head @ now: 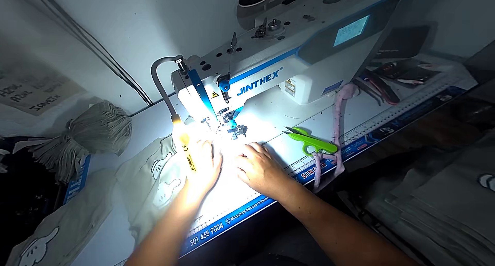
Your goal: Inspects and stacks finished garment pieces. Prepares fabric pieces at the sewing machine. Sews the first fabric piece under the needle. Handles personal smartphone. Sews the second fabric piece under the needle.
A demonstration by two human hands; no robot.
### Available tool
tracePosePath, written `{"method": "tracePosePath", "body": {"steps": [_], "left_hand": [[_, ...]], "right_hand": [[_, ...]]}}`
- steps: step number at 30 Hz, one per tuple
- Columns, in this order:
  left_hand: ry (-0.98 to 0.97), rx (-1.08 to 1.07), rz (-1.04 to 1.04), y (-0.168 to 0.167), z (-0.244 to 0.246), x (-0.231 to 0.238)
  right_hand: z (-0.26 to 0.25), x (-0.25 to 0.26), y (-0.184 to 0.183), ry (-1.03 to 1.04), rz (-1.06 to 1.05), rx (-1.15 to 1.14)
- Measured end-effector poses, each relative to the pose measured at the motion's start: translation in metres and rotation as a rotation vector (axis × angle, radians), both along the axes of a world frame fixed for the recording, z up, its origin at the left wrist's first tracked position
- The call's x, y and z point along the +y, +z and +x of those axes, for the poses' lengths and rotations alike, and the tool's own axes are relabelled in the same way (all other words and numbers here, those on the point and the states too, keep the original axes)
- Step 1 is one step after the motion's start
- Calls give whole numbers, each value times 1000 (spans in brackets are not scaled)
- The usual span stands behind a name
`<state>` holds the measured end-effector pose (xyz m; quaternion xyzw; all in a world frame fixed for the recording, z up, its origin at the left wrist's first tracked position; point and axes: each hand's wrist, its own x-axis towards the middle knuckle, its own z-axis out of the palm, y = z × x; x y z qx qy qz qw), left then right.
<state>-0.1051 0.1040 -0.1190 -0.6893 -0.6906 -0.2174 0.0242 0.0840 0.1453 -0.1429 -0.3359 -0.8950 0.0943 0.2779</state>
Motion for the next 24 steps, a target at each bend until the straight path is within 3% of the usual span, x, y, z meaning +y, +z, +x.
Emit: {"method": "tracePosePath", "body": {"steps": [3, 6, 9, 15, 20, 24], "left_hand": [[55, -15, -44, 6, -10, 19], [44, -160, -157, 13, -13, 33], [43, -228, -123, 4, -13, 37], [0, -163, 10, -6, -14, 35], [27, -74, -50, 9, -8, 31], [-71, -66, 13, -6, -17, 35]], "right_hand": [[0, -1, 0, -10, 2, -12], [-1, 0, -1, -12, 11, 2], [-1, 0, -1, -7, -11, 16], [-1, 2, -1, 5, -26, 56], [-2, 0, -3, 13, 8, 58], [-2, 0, -4, 22, -4, 43]]}}
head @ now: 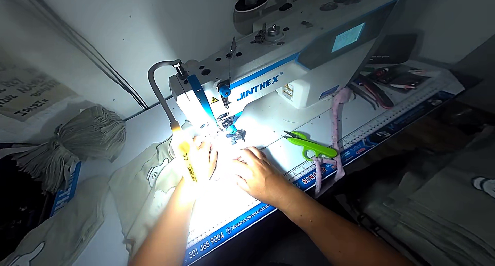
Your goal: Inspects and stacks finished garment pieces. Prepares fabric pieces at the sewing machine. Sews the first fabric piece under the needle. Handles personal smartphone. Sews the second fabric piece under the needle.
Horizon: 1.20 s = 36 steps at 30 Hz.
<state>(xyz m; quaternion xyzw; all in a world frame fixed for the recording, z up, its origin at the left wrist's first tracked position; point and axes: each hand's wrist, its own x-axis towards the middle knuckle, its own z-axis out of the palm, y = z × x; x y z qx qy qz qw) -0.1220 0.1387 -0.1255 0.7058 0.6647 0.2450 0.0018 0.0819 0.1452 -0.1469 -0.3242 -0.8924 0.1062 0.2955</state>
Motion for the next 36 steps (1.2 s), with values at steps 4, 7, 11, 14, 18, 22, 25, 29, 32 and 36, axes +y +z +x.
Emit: {"method": "tracePosePath", "body": {"steps": [4, 7, 11, 14, 18, 22, 25, 29, 32, 36], "left_hand": [[-26, 25, 49, 2, -1, -2], [-58, 7, 94, 2, -4, -1], [-32, -57, 75, 2, -4, 2], [13, -123, 24, 2, -2, 1], [13, -163, 24, -1, -5, 2], [10, -167, 38, -3, -7, 3], [-8, -199, 25, -3, -8, 4], [-12, -197, -4, 1, -7, 2], [-6, -223, -44, 6, -5, 2], [-23, -202, -20, 7, -3, -3]], "right_hand": [[-2, 2, -4, 10, -10, 13], [-6, 5, 2, 72, 45, 49], [-19, 11, 11, 131, 19, -50], [-24, 14, 13, 124, -7, -126], [-24, 11, 6, 83, -9, -99], [-26, 13, 5, 77, -4, -78], [-30, 17, 7, 67, -10, -85], [-33, 18, 7, 57, 0, -97], [-32, 18, 5, 37, 13, -56], [-32, 16, 6, 11, 32, -98]]}}
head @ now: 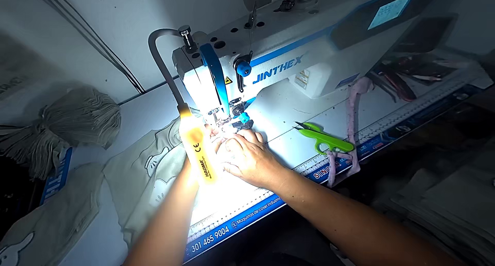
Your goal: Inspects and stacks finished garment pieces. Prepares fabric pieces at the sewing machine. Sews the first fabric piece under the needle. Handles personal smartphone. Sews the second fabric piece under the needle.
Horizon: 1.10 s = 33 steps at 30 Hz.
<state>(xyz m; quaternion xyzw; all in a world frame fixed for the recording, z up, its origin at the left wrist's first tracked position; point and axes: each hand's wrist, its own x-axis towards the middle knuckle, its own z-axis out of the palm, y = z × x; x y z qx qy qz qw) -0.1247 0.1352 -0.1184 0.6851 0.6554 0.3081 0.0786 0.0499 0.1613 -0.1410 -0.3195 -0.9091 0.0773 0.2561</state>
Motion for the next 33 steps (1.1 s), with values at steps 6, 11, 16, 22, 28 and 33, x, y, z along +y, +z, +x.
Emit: {"method": "tracePosePath", "body": {"steps": [6, 11, 16, 22, 28, 33], "left_hand": [[7, -37, 10, -5, -1, 1], [-23, 9, 4, -11, -3, 3], [-25, 23, -17, -7, -1, 3], [24, 98, 31, -3, 4, 1], [-33, 402, 243, -9, 6, -3], [-129, 513, 108, -6, 5, -27]], "right_hand": [[2, -5, -5, -45, 66, 41], [4, -6, -4, -61, 68, 117], [1, -4, -7, -3, 72, 134], [-2, -3, -2, -27, 15, -7], [-3, -5, -2, -58, 64, -35], [-1, -6, 5, -55, 30, -128]]}}
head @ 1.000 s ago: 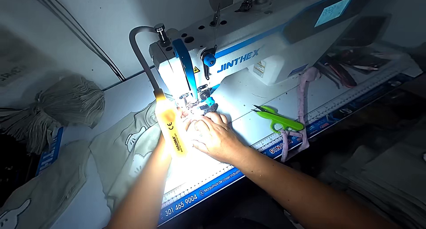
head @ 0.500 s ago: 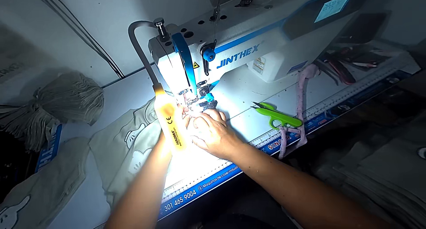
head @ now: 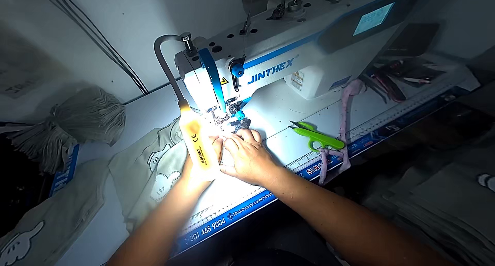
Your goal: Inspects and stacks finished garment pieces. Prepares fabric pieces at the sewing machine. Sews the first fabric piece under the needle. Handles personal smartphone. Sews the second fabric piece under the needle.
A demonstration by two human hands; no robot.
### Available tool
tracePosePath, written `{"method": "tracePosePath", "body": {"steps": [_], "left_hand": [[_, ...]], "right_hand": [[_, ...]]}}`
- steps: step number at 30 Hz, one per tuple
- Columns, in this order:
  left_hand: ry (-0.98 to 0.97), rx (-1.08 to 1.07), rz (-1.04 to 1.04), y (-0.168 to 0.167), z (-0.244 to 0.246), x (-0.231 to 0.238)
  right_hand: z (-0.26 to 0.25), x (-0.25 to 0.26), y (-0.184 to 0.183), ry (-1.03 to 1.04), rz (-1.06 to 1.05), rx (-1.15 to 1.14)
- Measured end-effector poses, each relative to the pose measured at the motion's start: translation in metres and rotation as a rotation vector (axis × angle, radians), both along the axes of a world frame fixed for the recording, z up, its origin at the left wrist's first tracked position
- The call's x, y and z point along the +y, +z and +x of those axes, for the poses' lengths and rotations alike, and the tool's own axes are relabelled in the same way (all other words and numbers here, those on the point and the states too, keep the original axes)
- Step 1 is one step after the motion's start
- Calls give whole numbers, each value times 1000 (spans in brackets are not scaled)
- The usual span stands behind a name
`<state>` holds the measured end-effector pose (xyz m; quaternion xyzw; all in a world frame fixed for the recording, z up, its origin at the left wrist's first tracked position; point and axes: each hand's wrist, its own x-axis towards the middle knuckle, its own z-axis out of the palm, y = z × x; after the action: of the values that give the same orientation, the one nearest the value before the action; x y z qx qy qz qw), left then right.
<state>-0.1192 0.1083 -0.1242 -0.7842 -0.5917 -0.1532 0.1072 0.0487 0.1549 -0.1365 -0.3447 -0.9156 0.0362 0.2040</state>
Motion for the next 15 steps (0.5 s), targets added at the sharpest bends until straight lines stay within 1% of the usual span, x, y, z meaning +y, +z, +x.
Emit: {"method": "tracePosePath", "body": {"steps": [2, 6, 11, 15], "left_hand": [[1, -30, -88, -4, -4, -9], [-30, -180, -205, -16, -16, -12], [-45, -152, -226, -21, -21, -5], [-36, -141, -223, -19, -18, -4]], "right_hand": [[1, 0, 0, 8, 3, 10], [7, -1, -6, 33, 57, 104], [15, 4, -9, -13, -40, 290], [15, 7, -11, -33, -38, 321]]}}
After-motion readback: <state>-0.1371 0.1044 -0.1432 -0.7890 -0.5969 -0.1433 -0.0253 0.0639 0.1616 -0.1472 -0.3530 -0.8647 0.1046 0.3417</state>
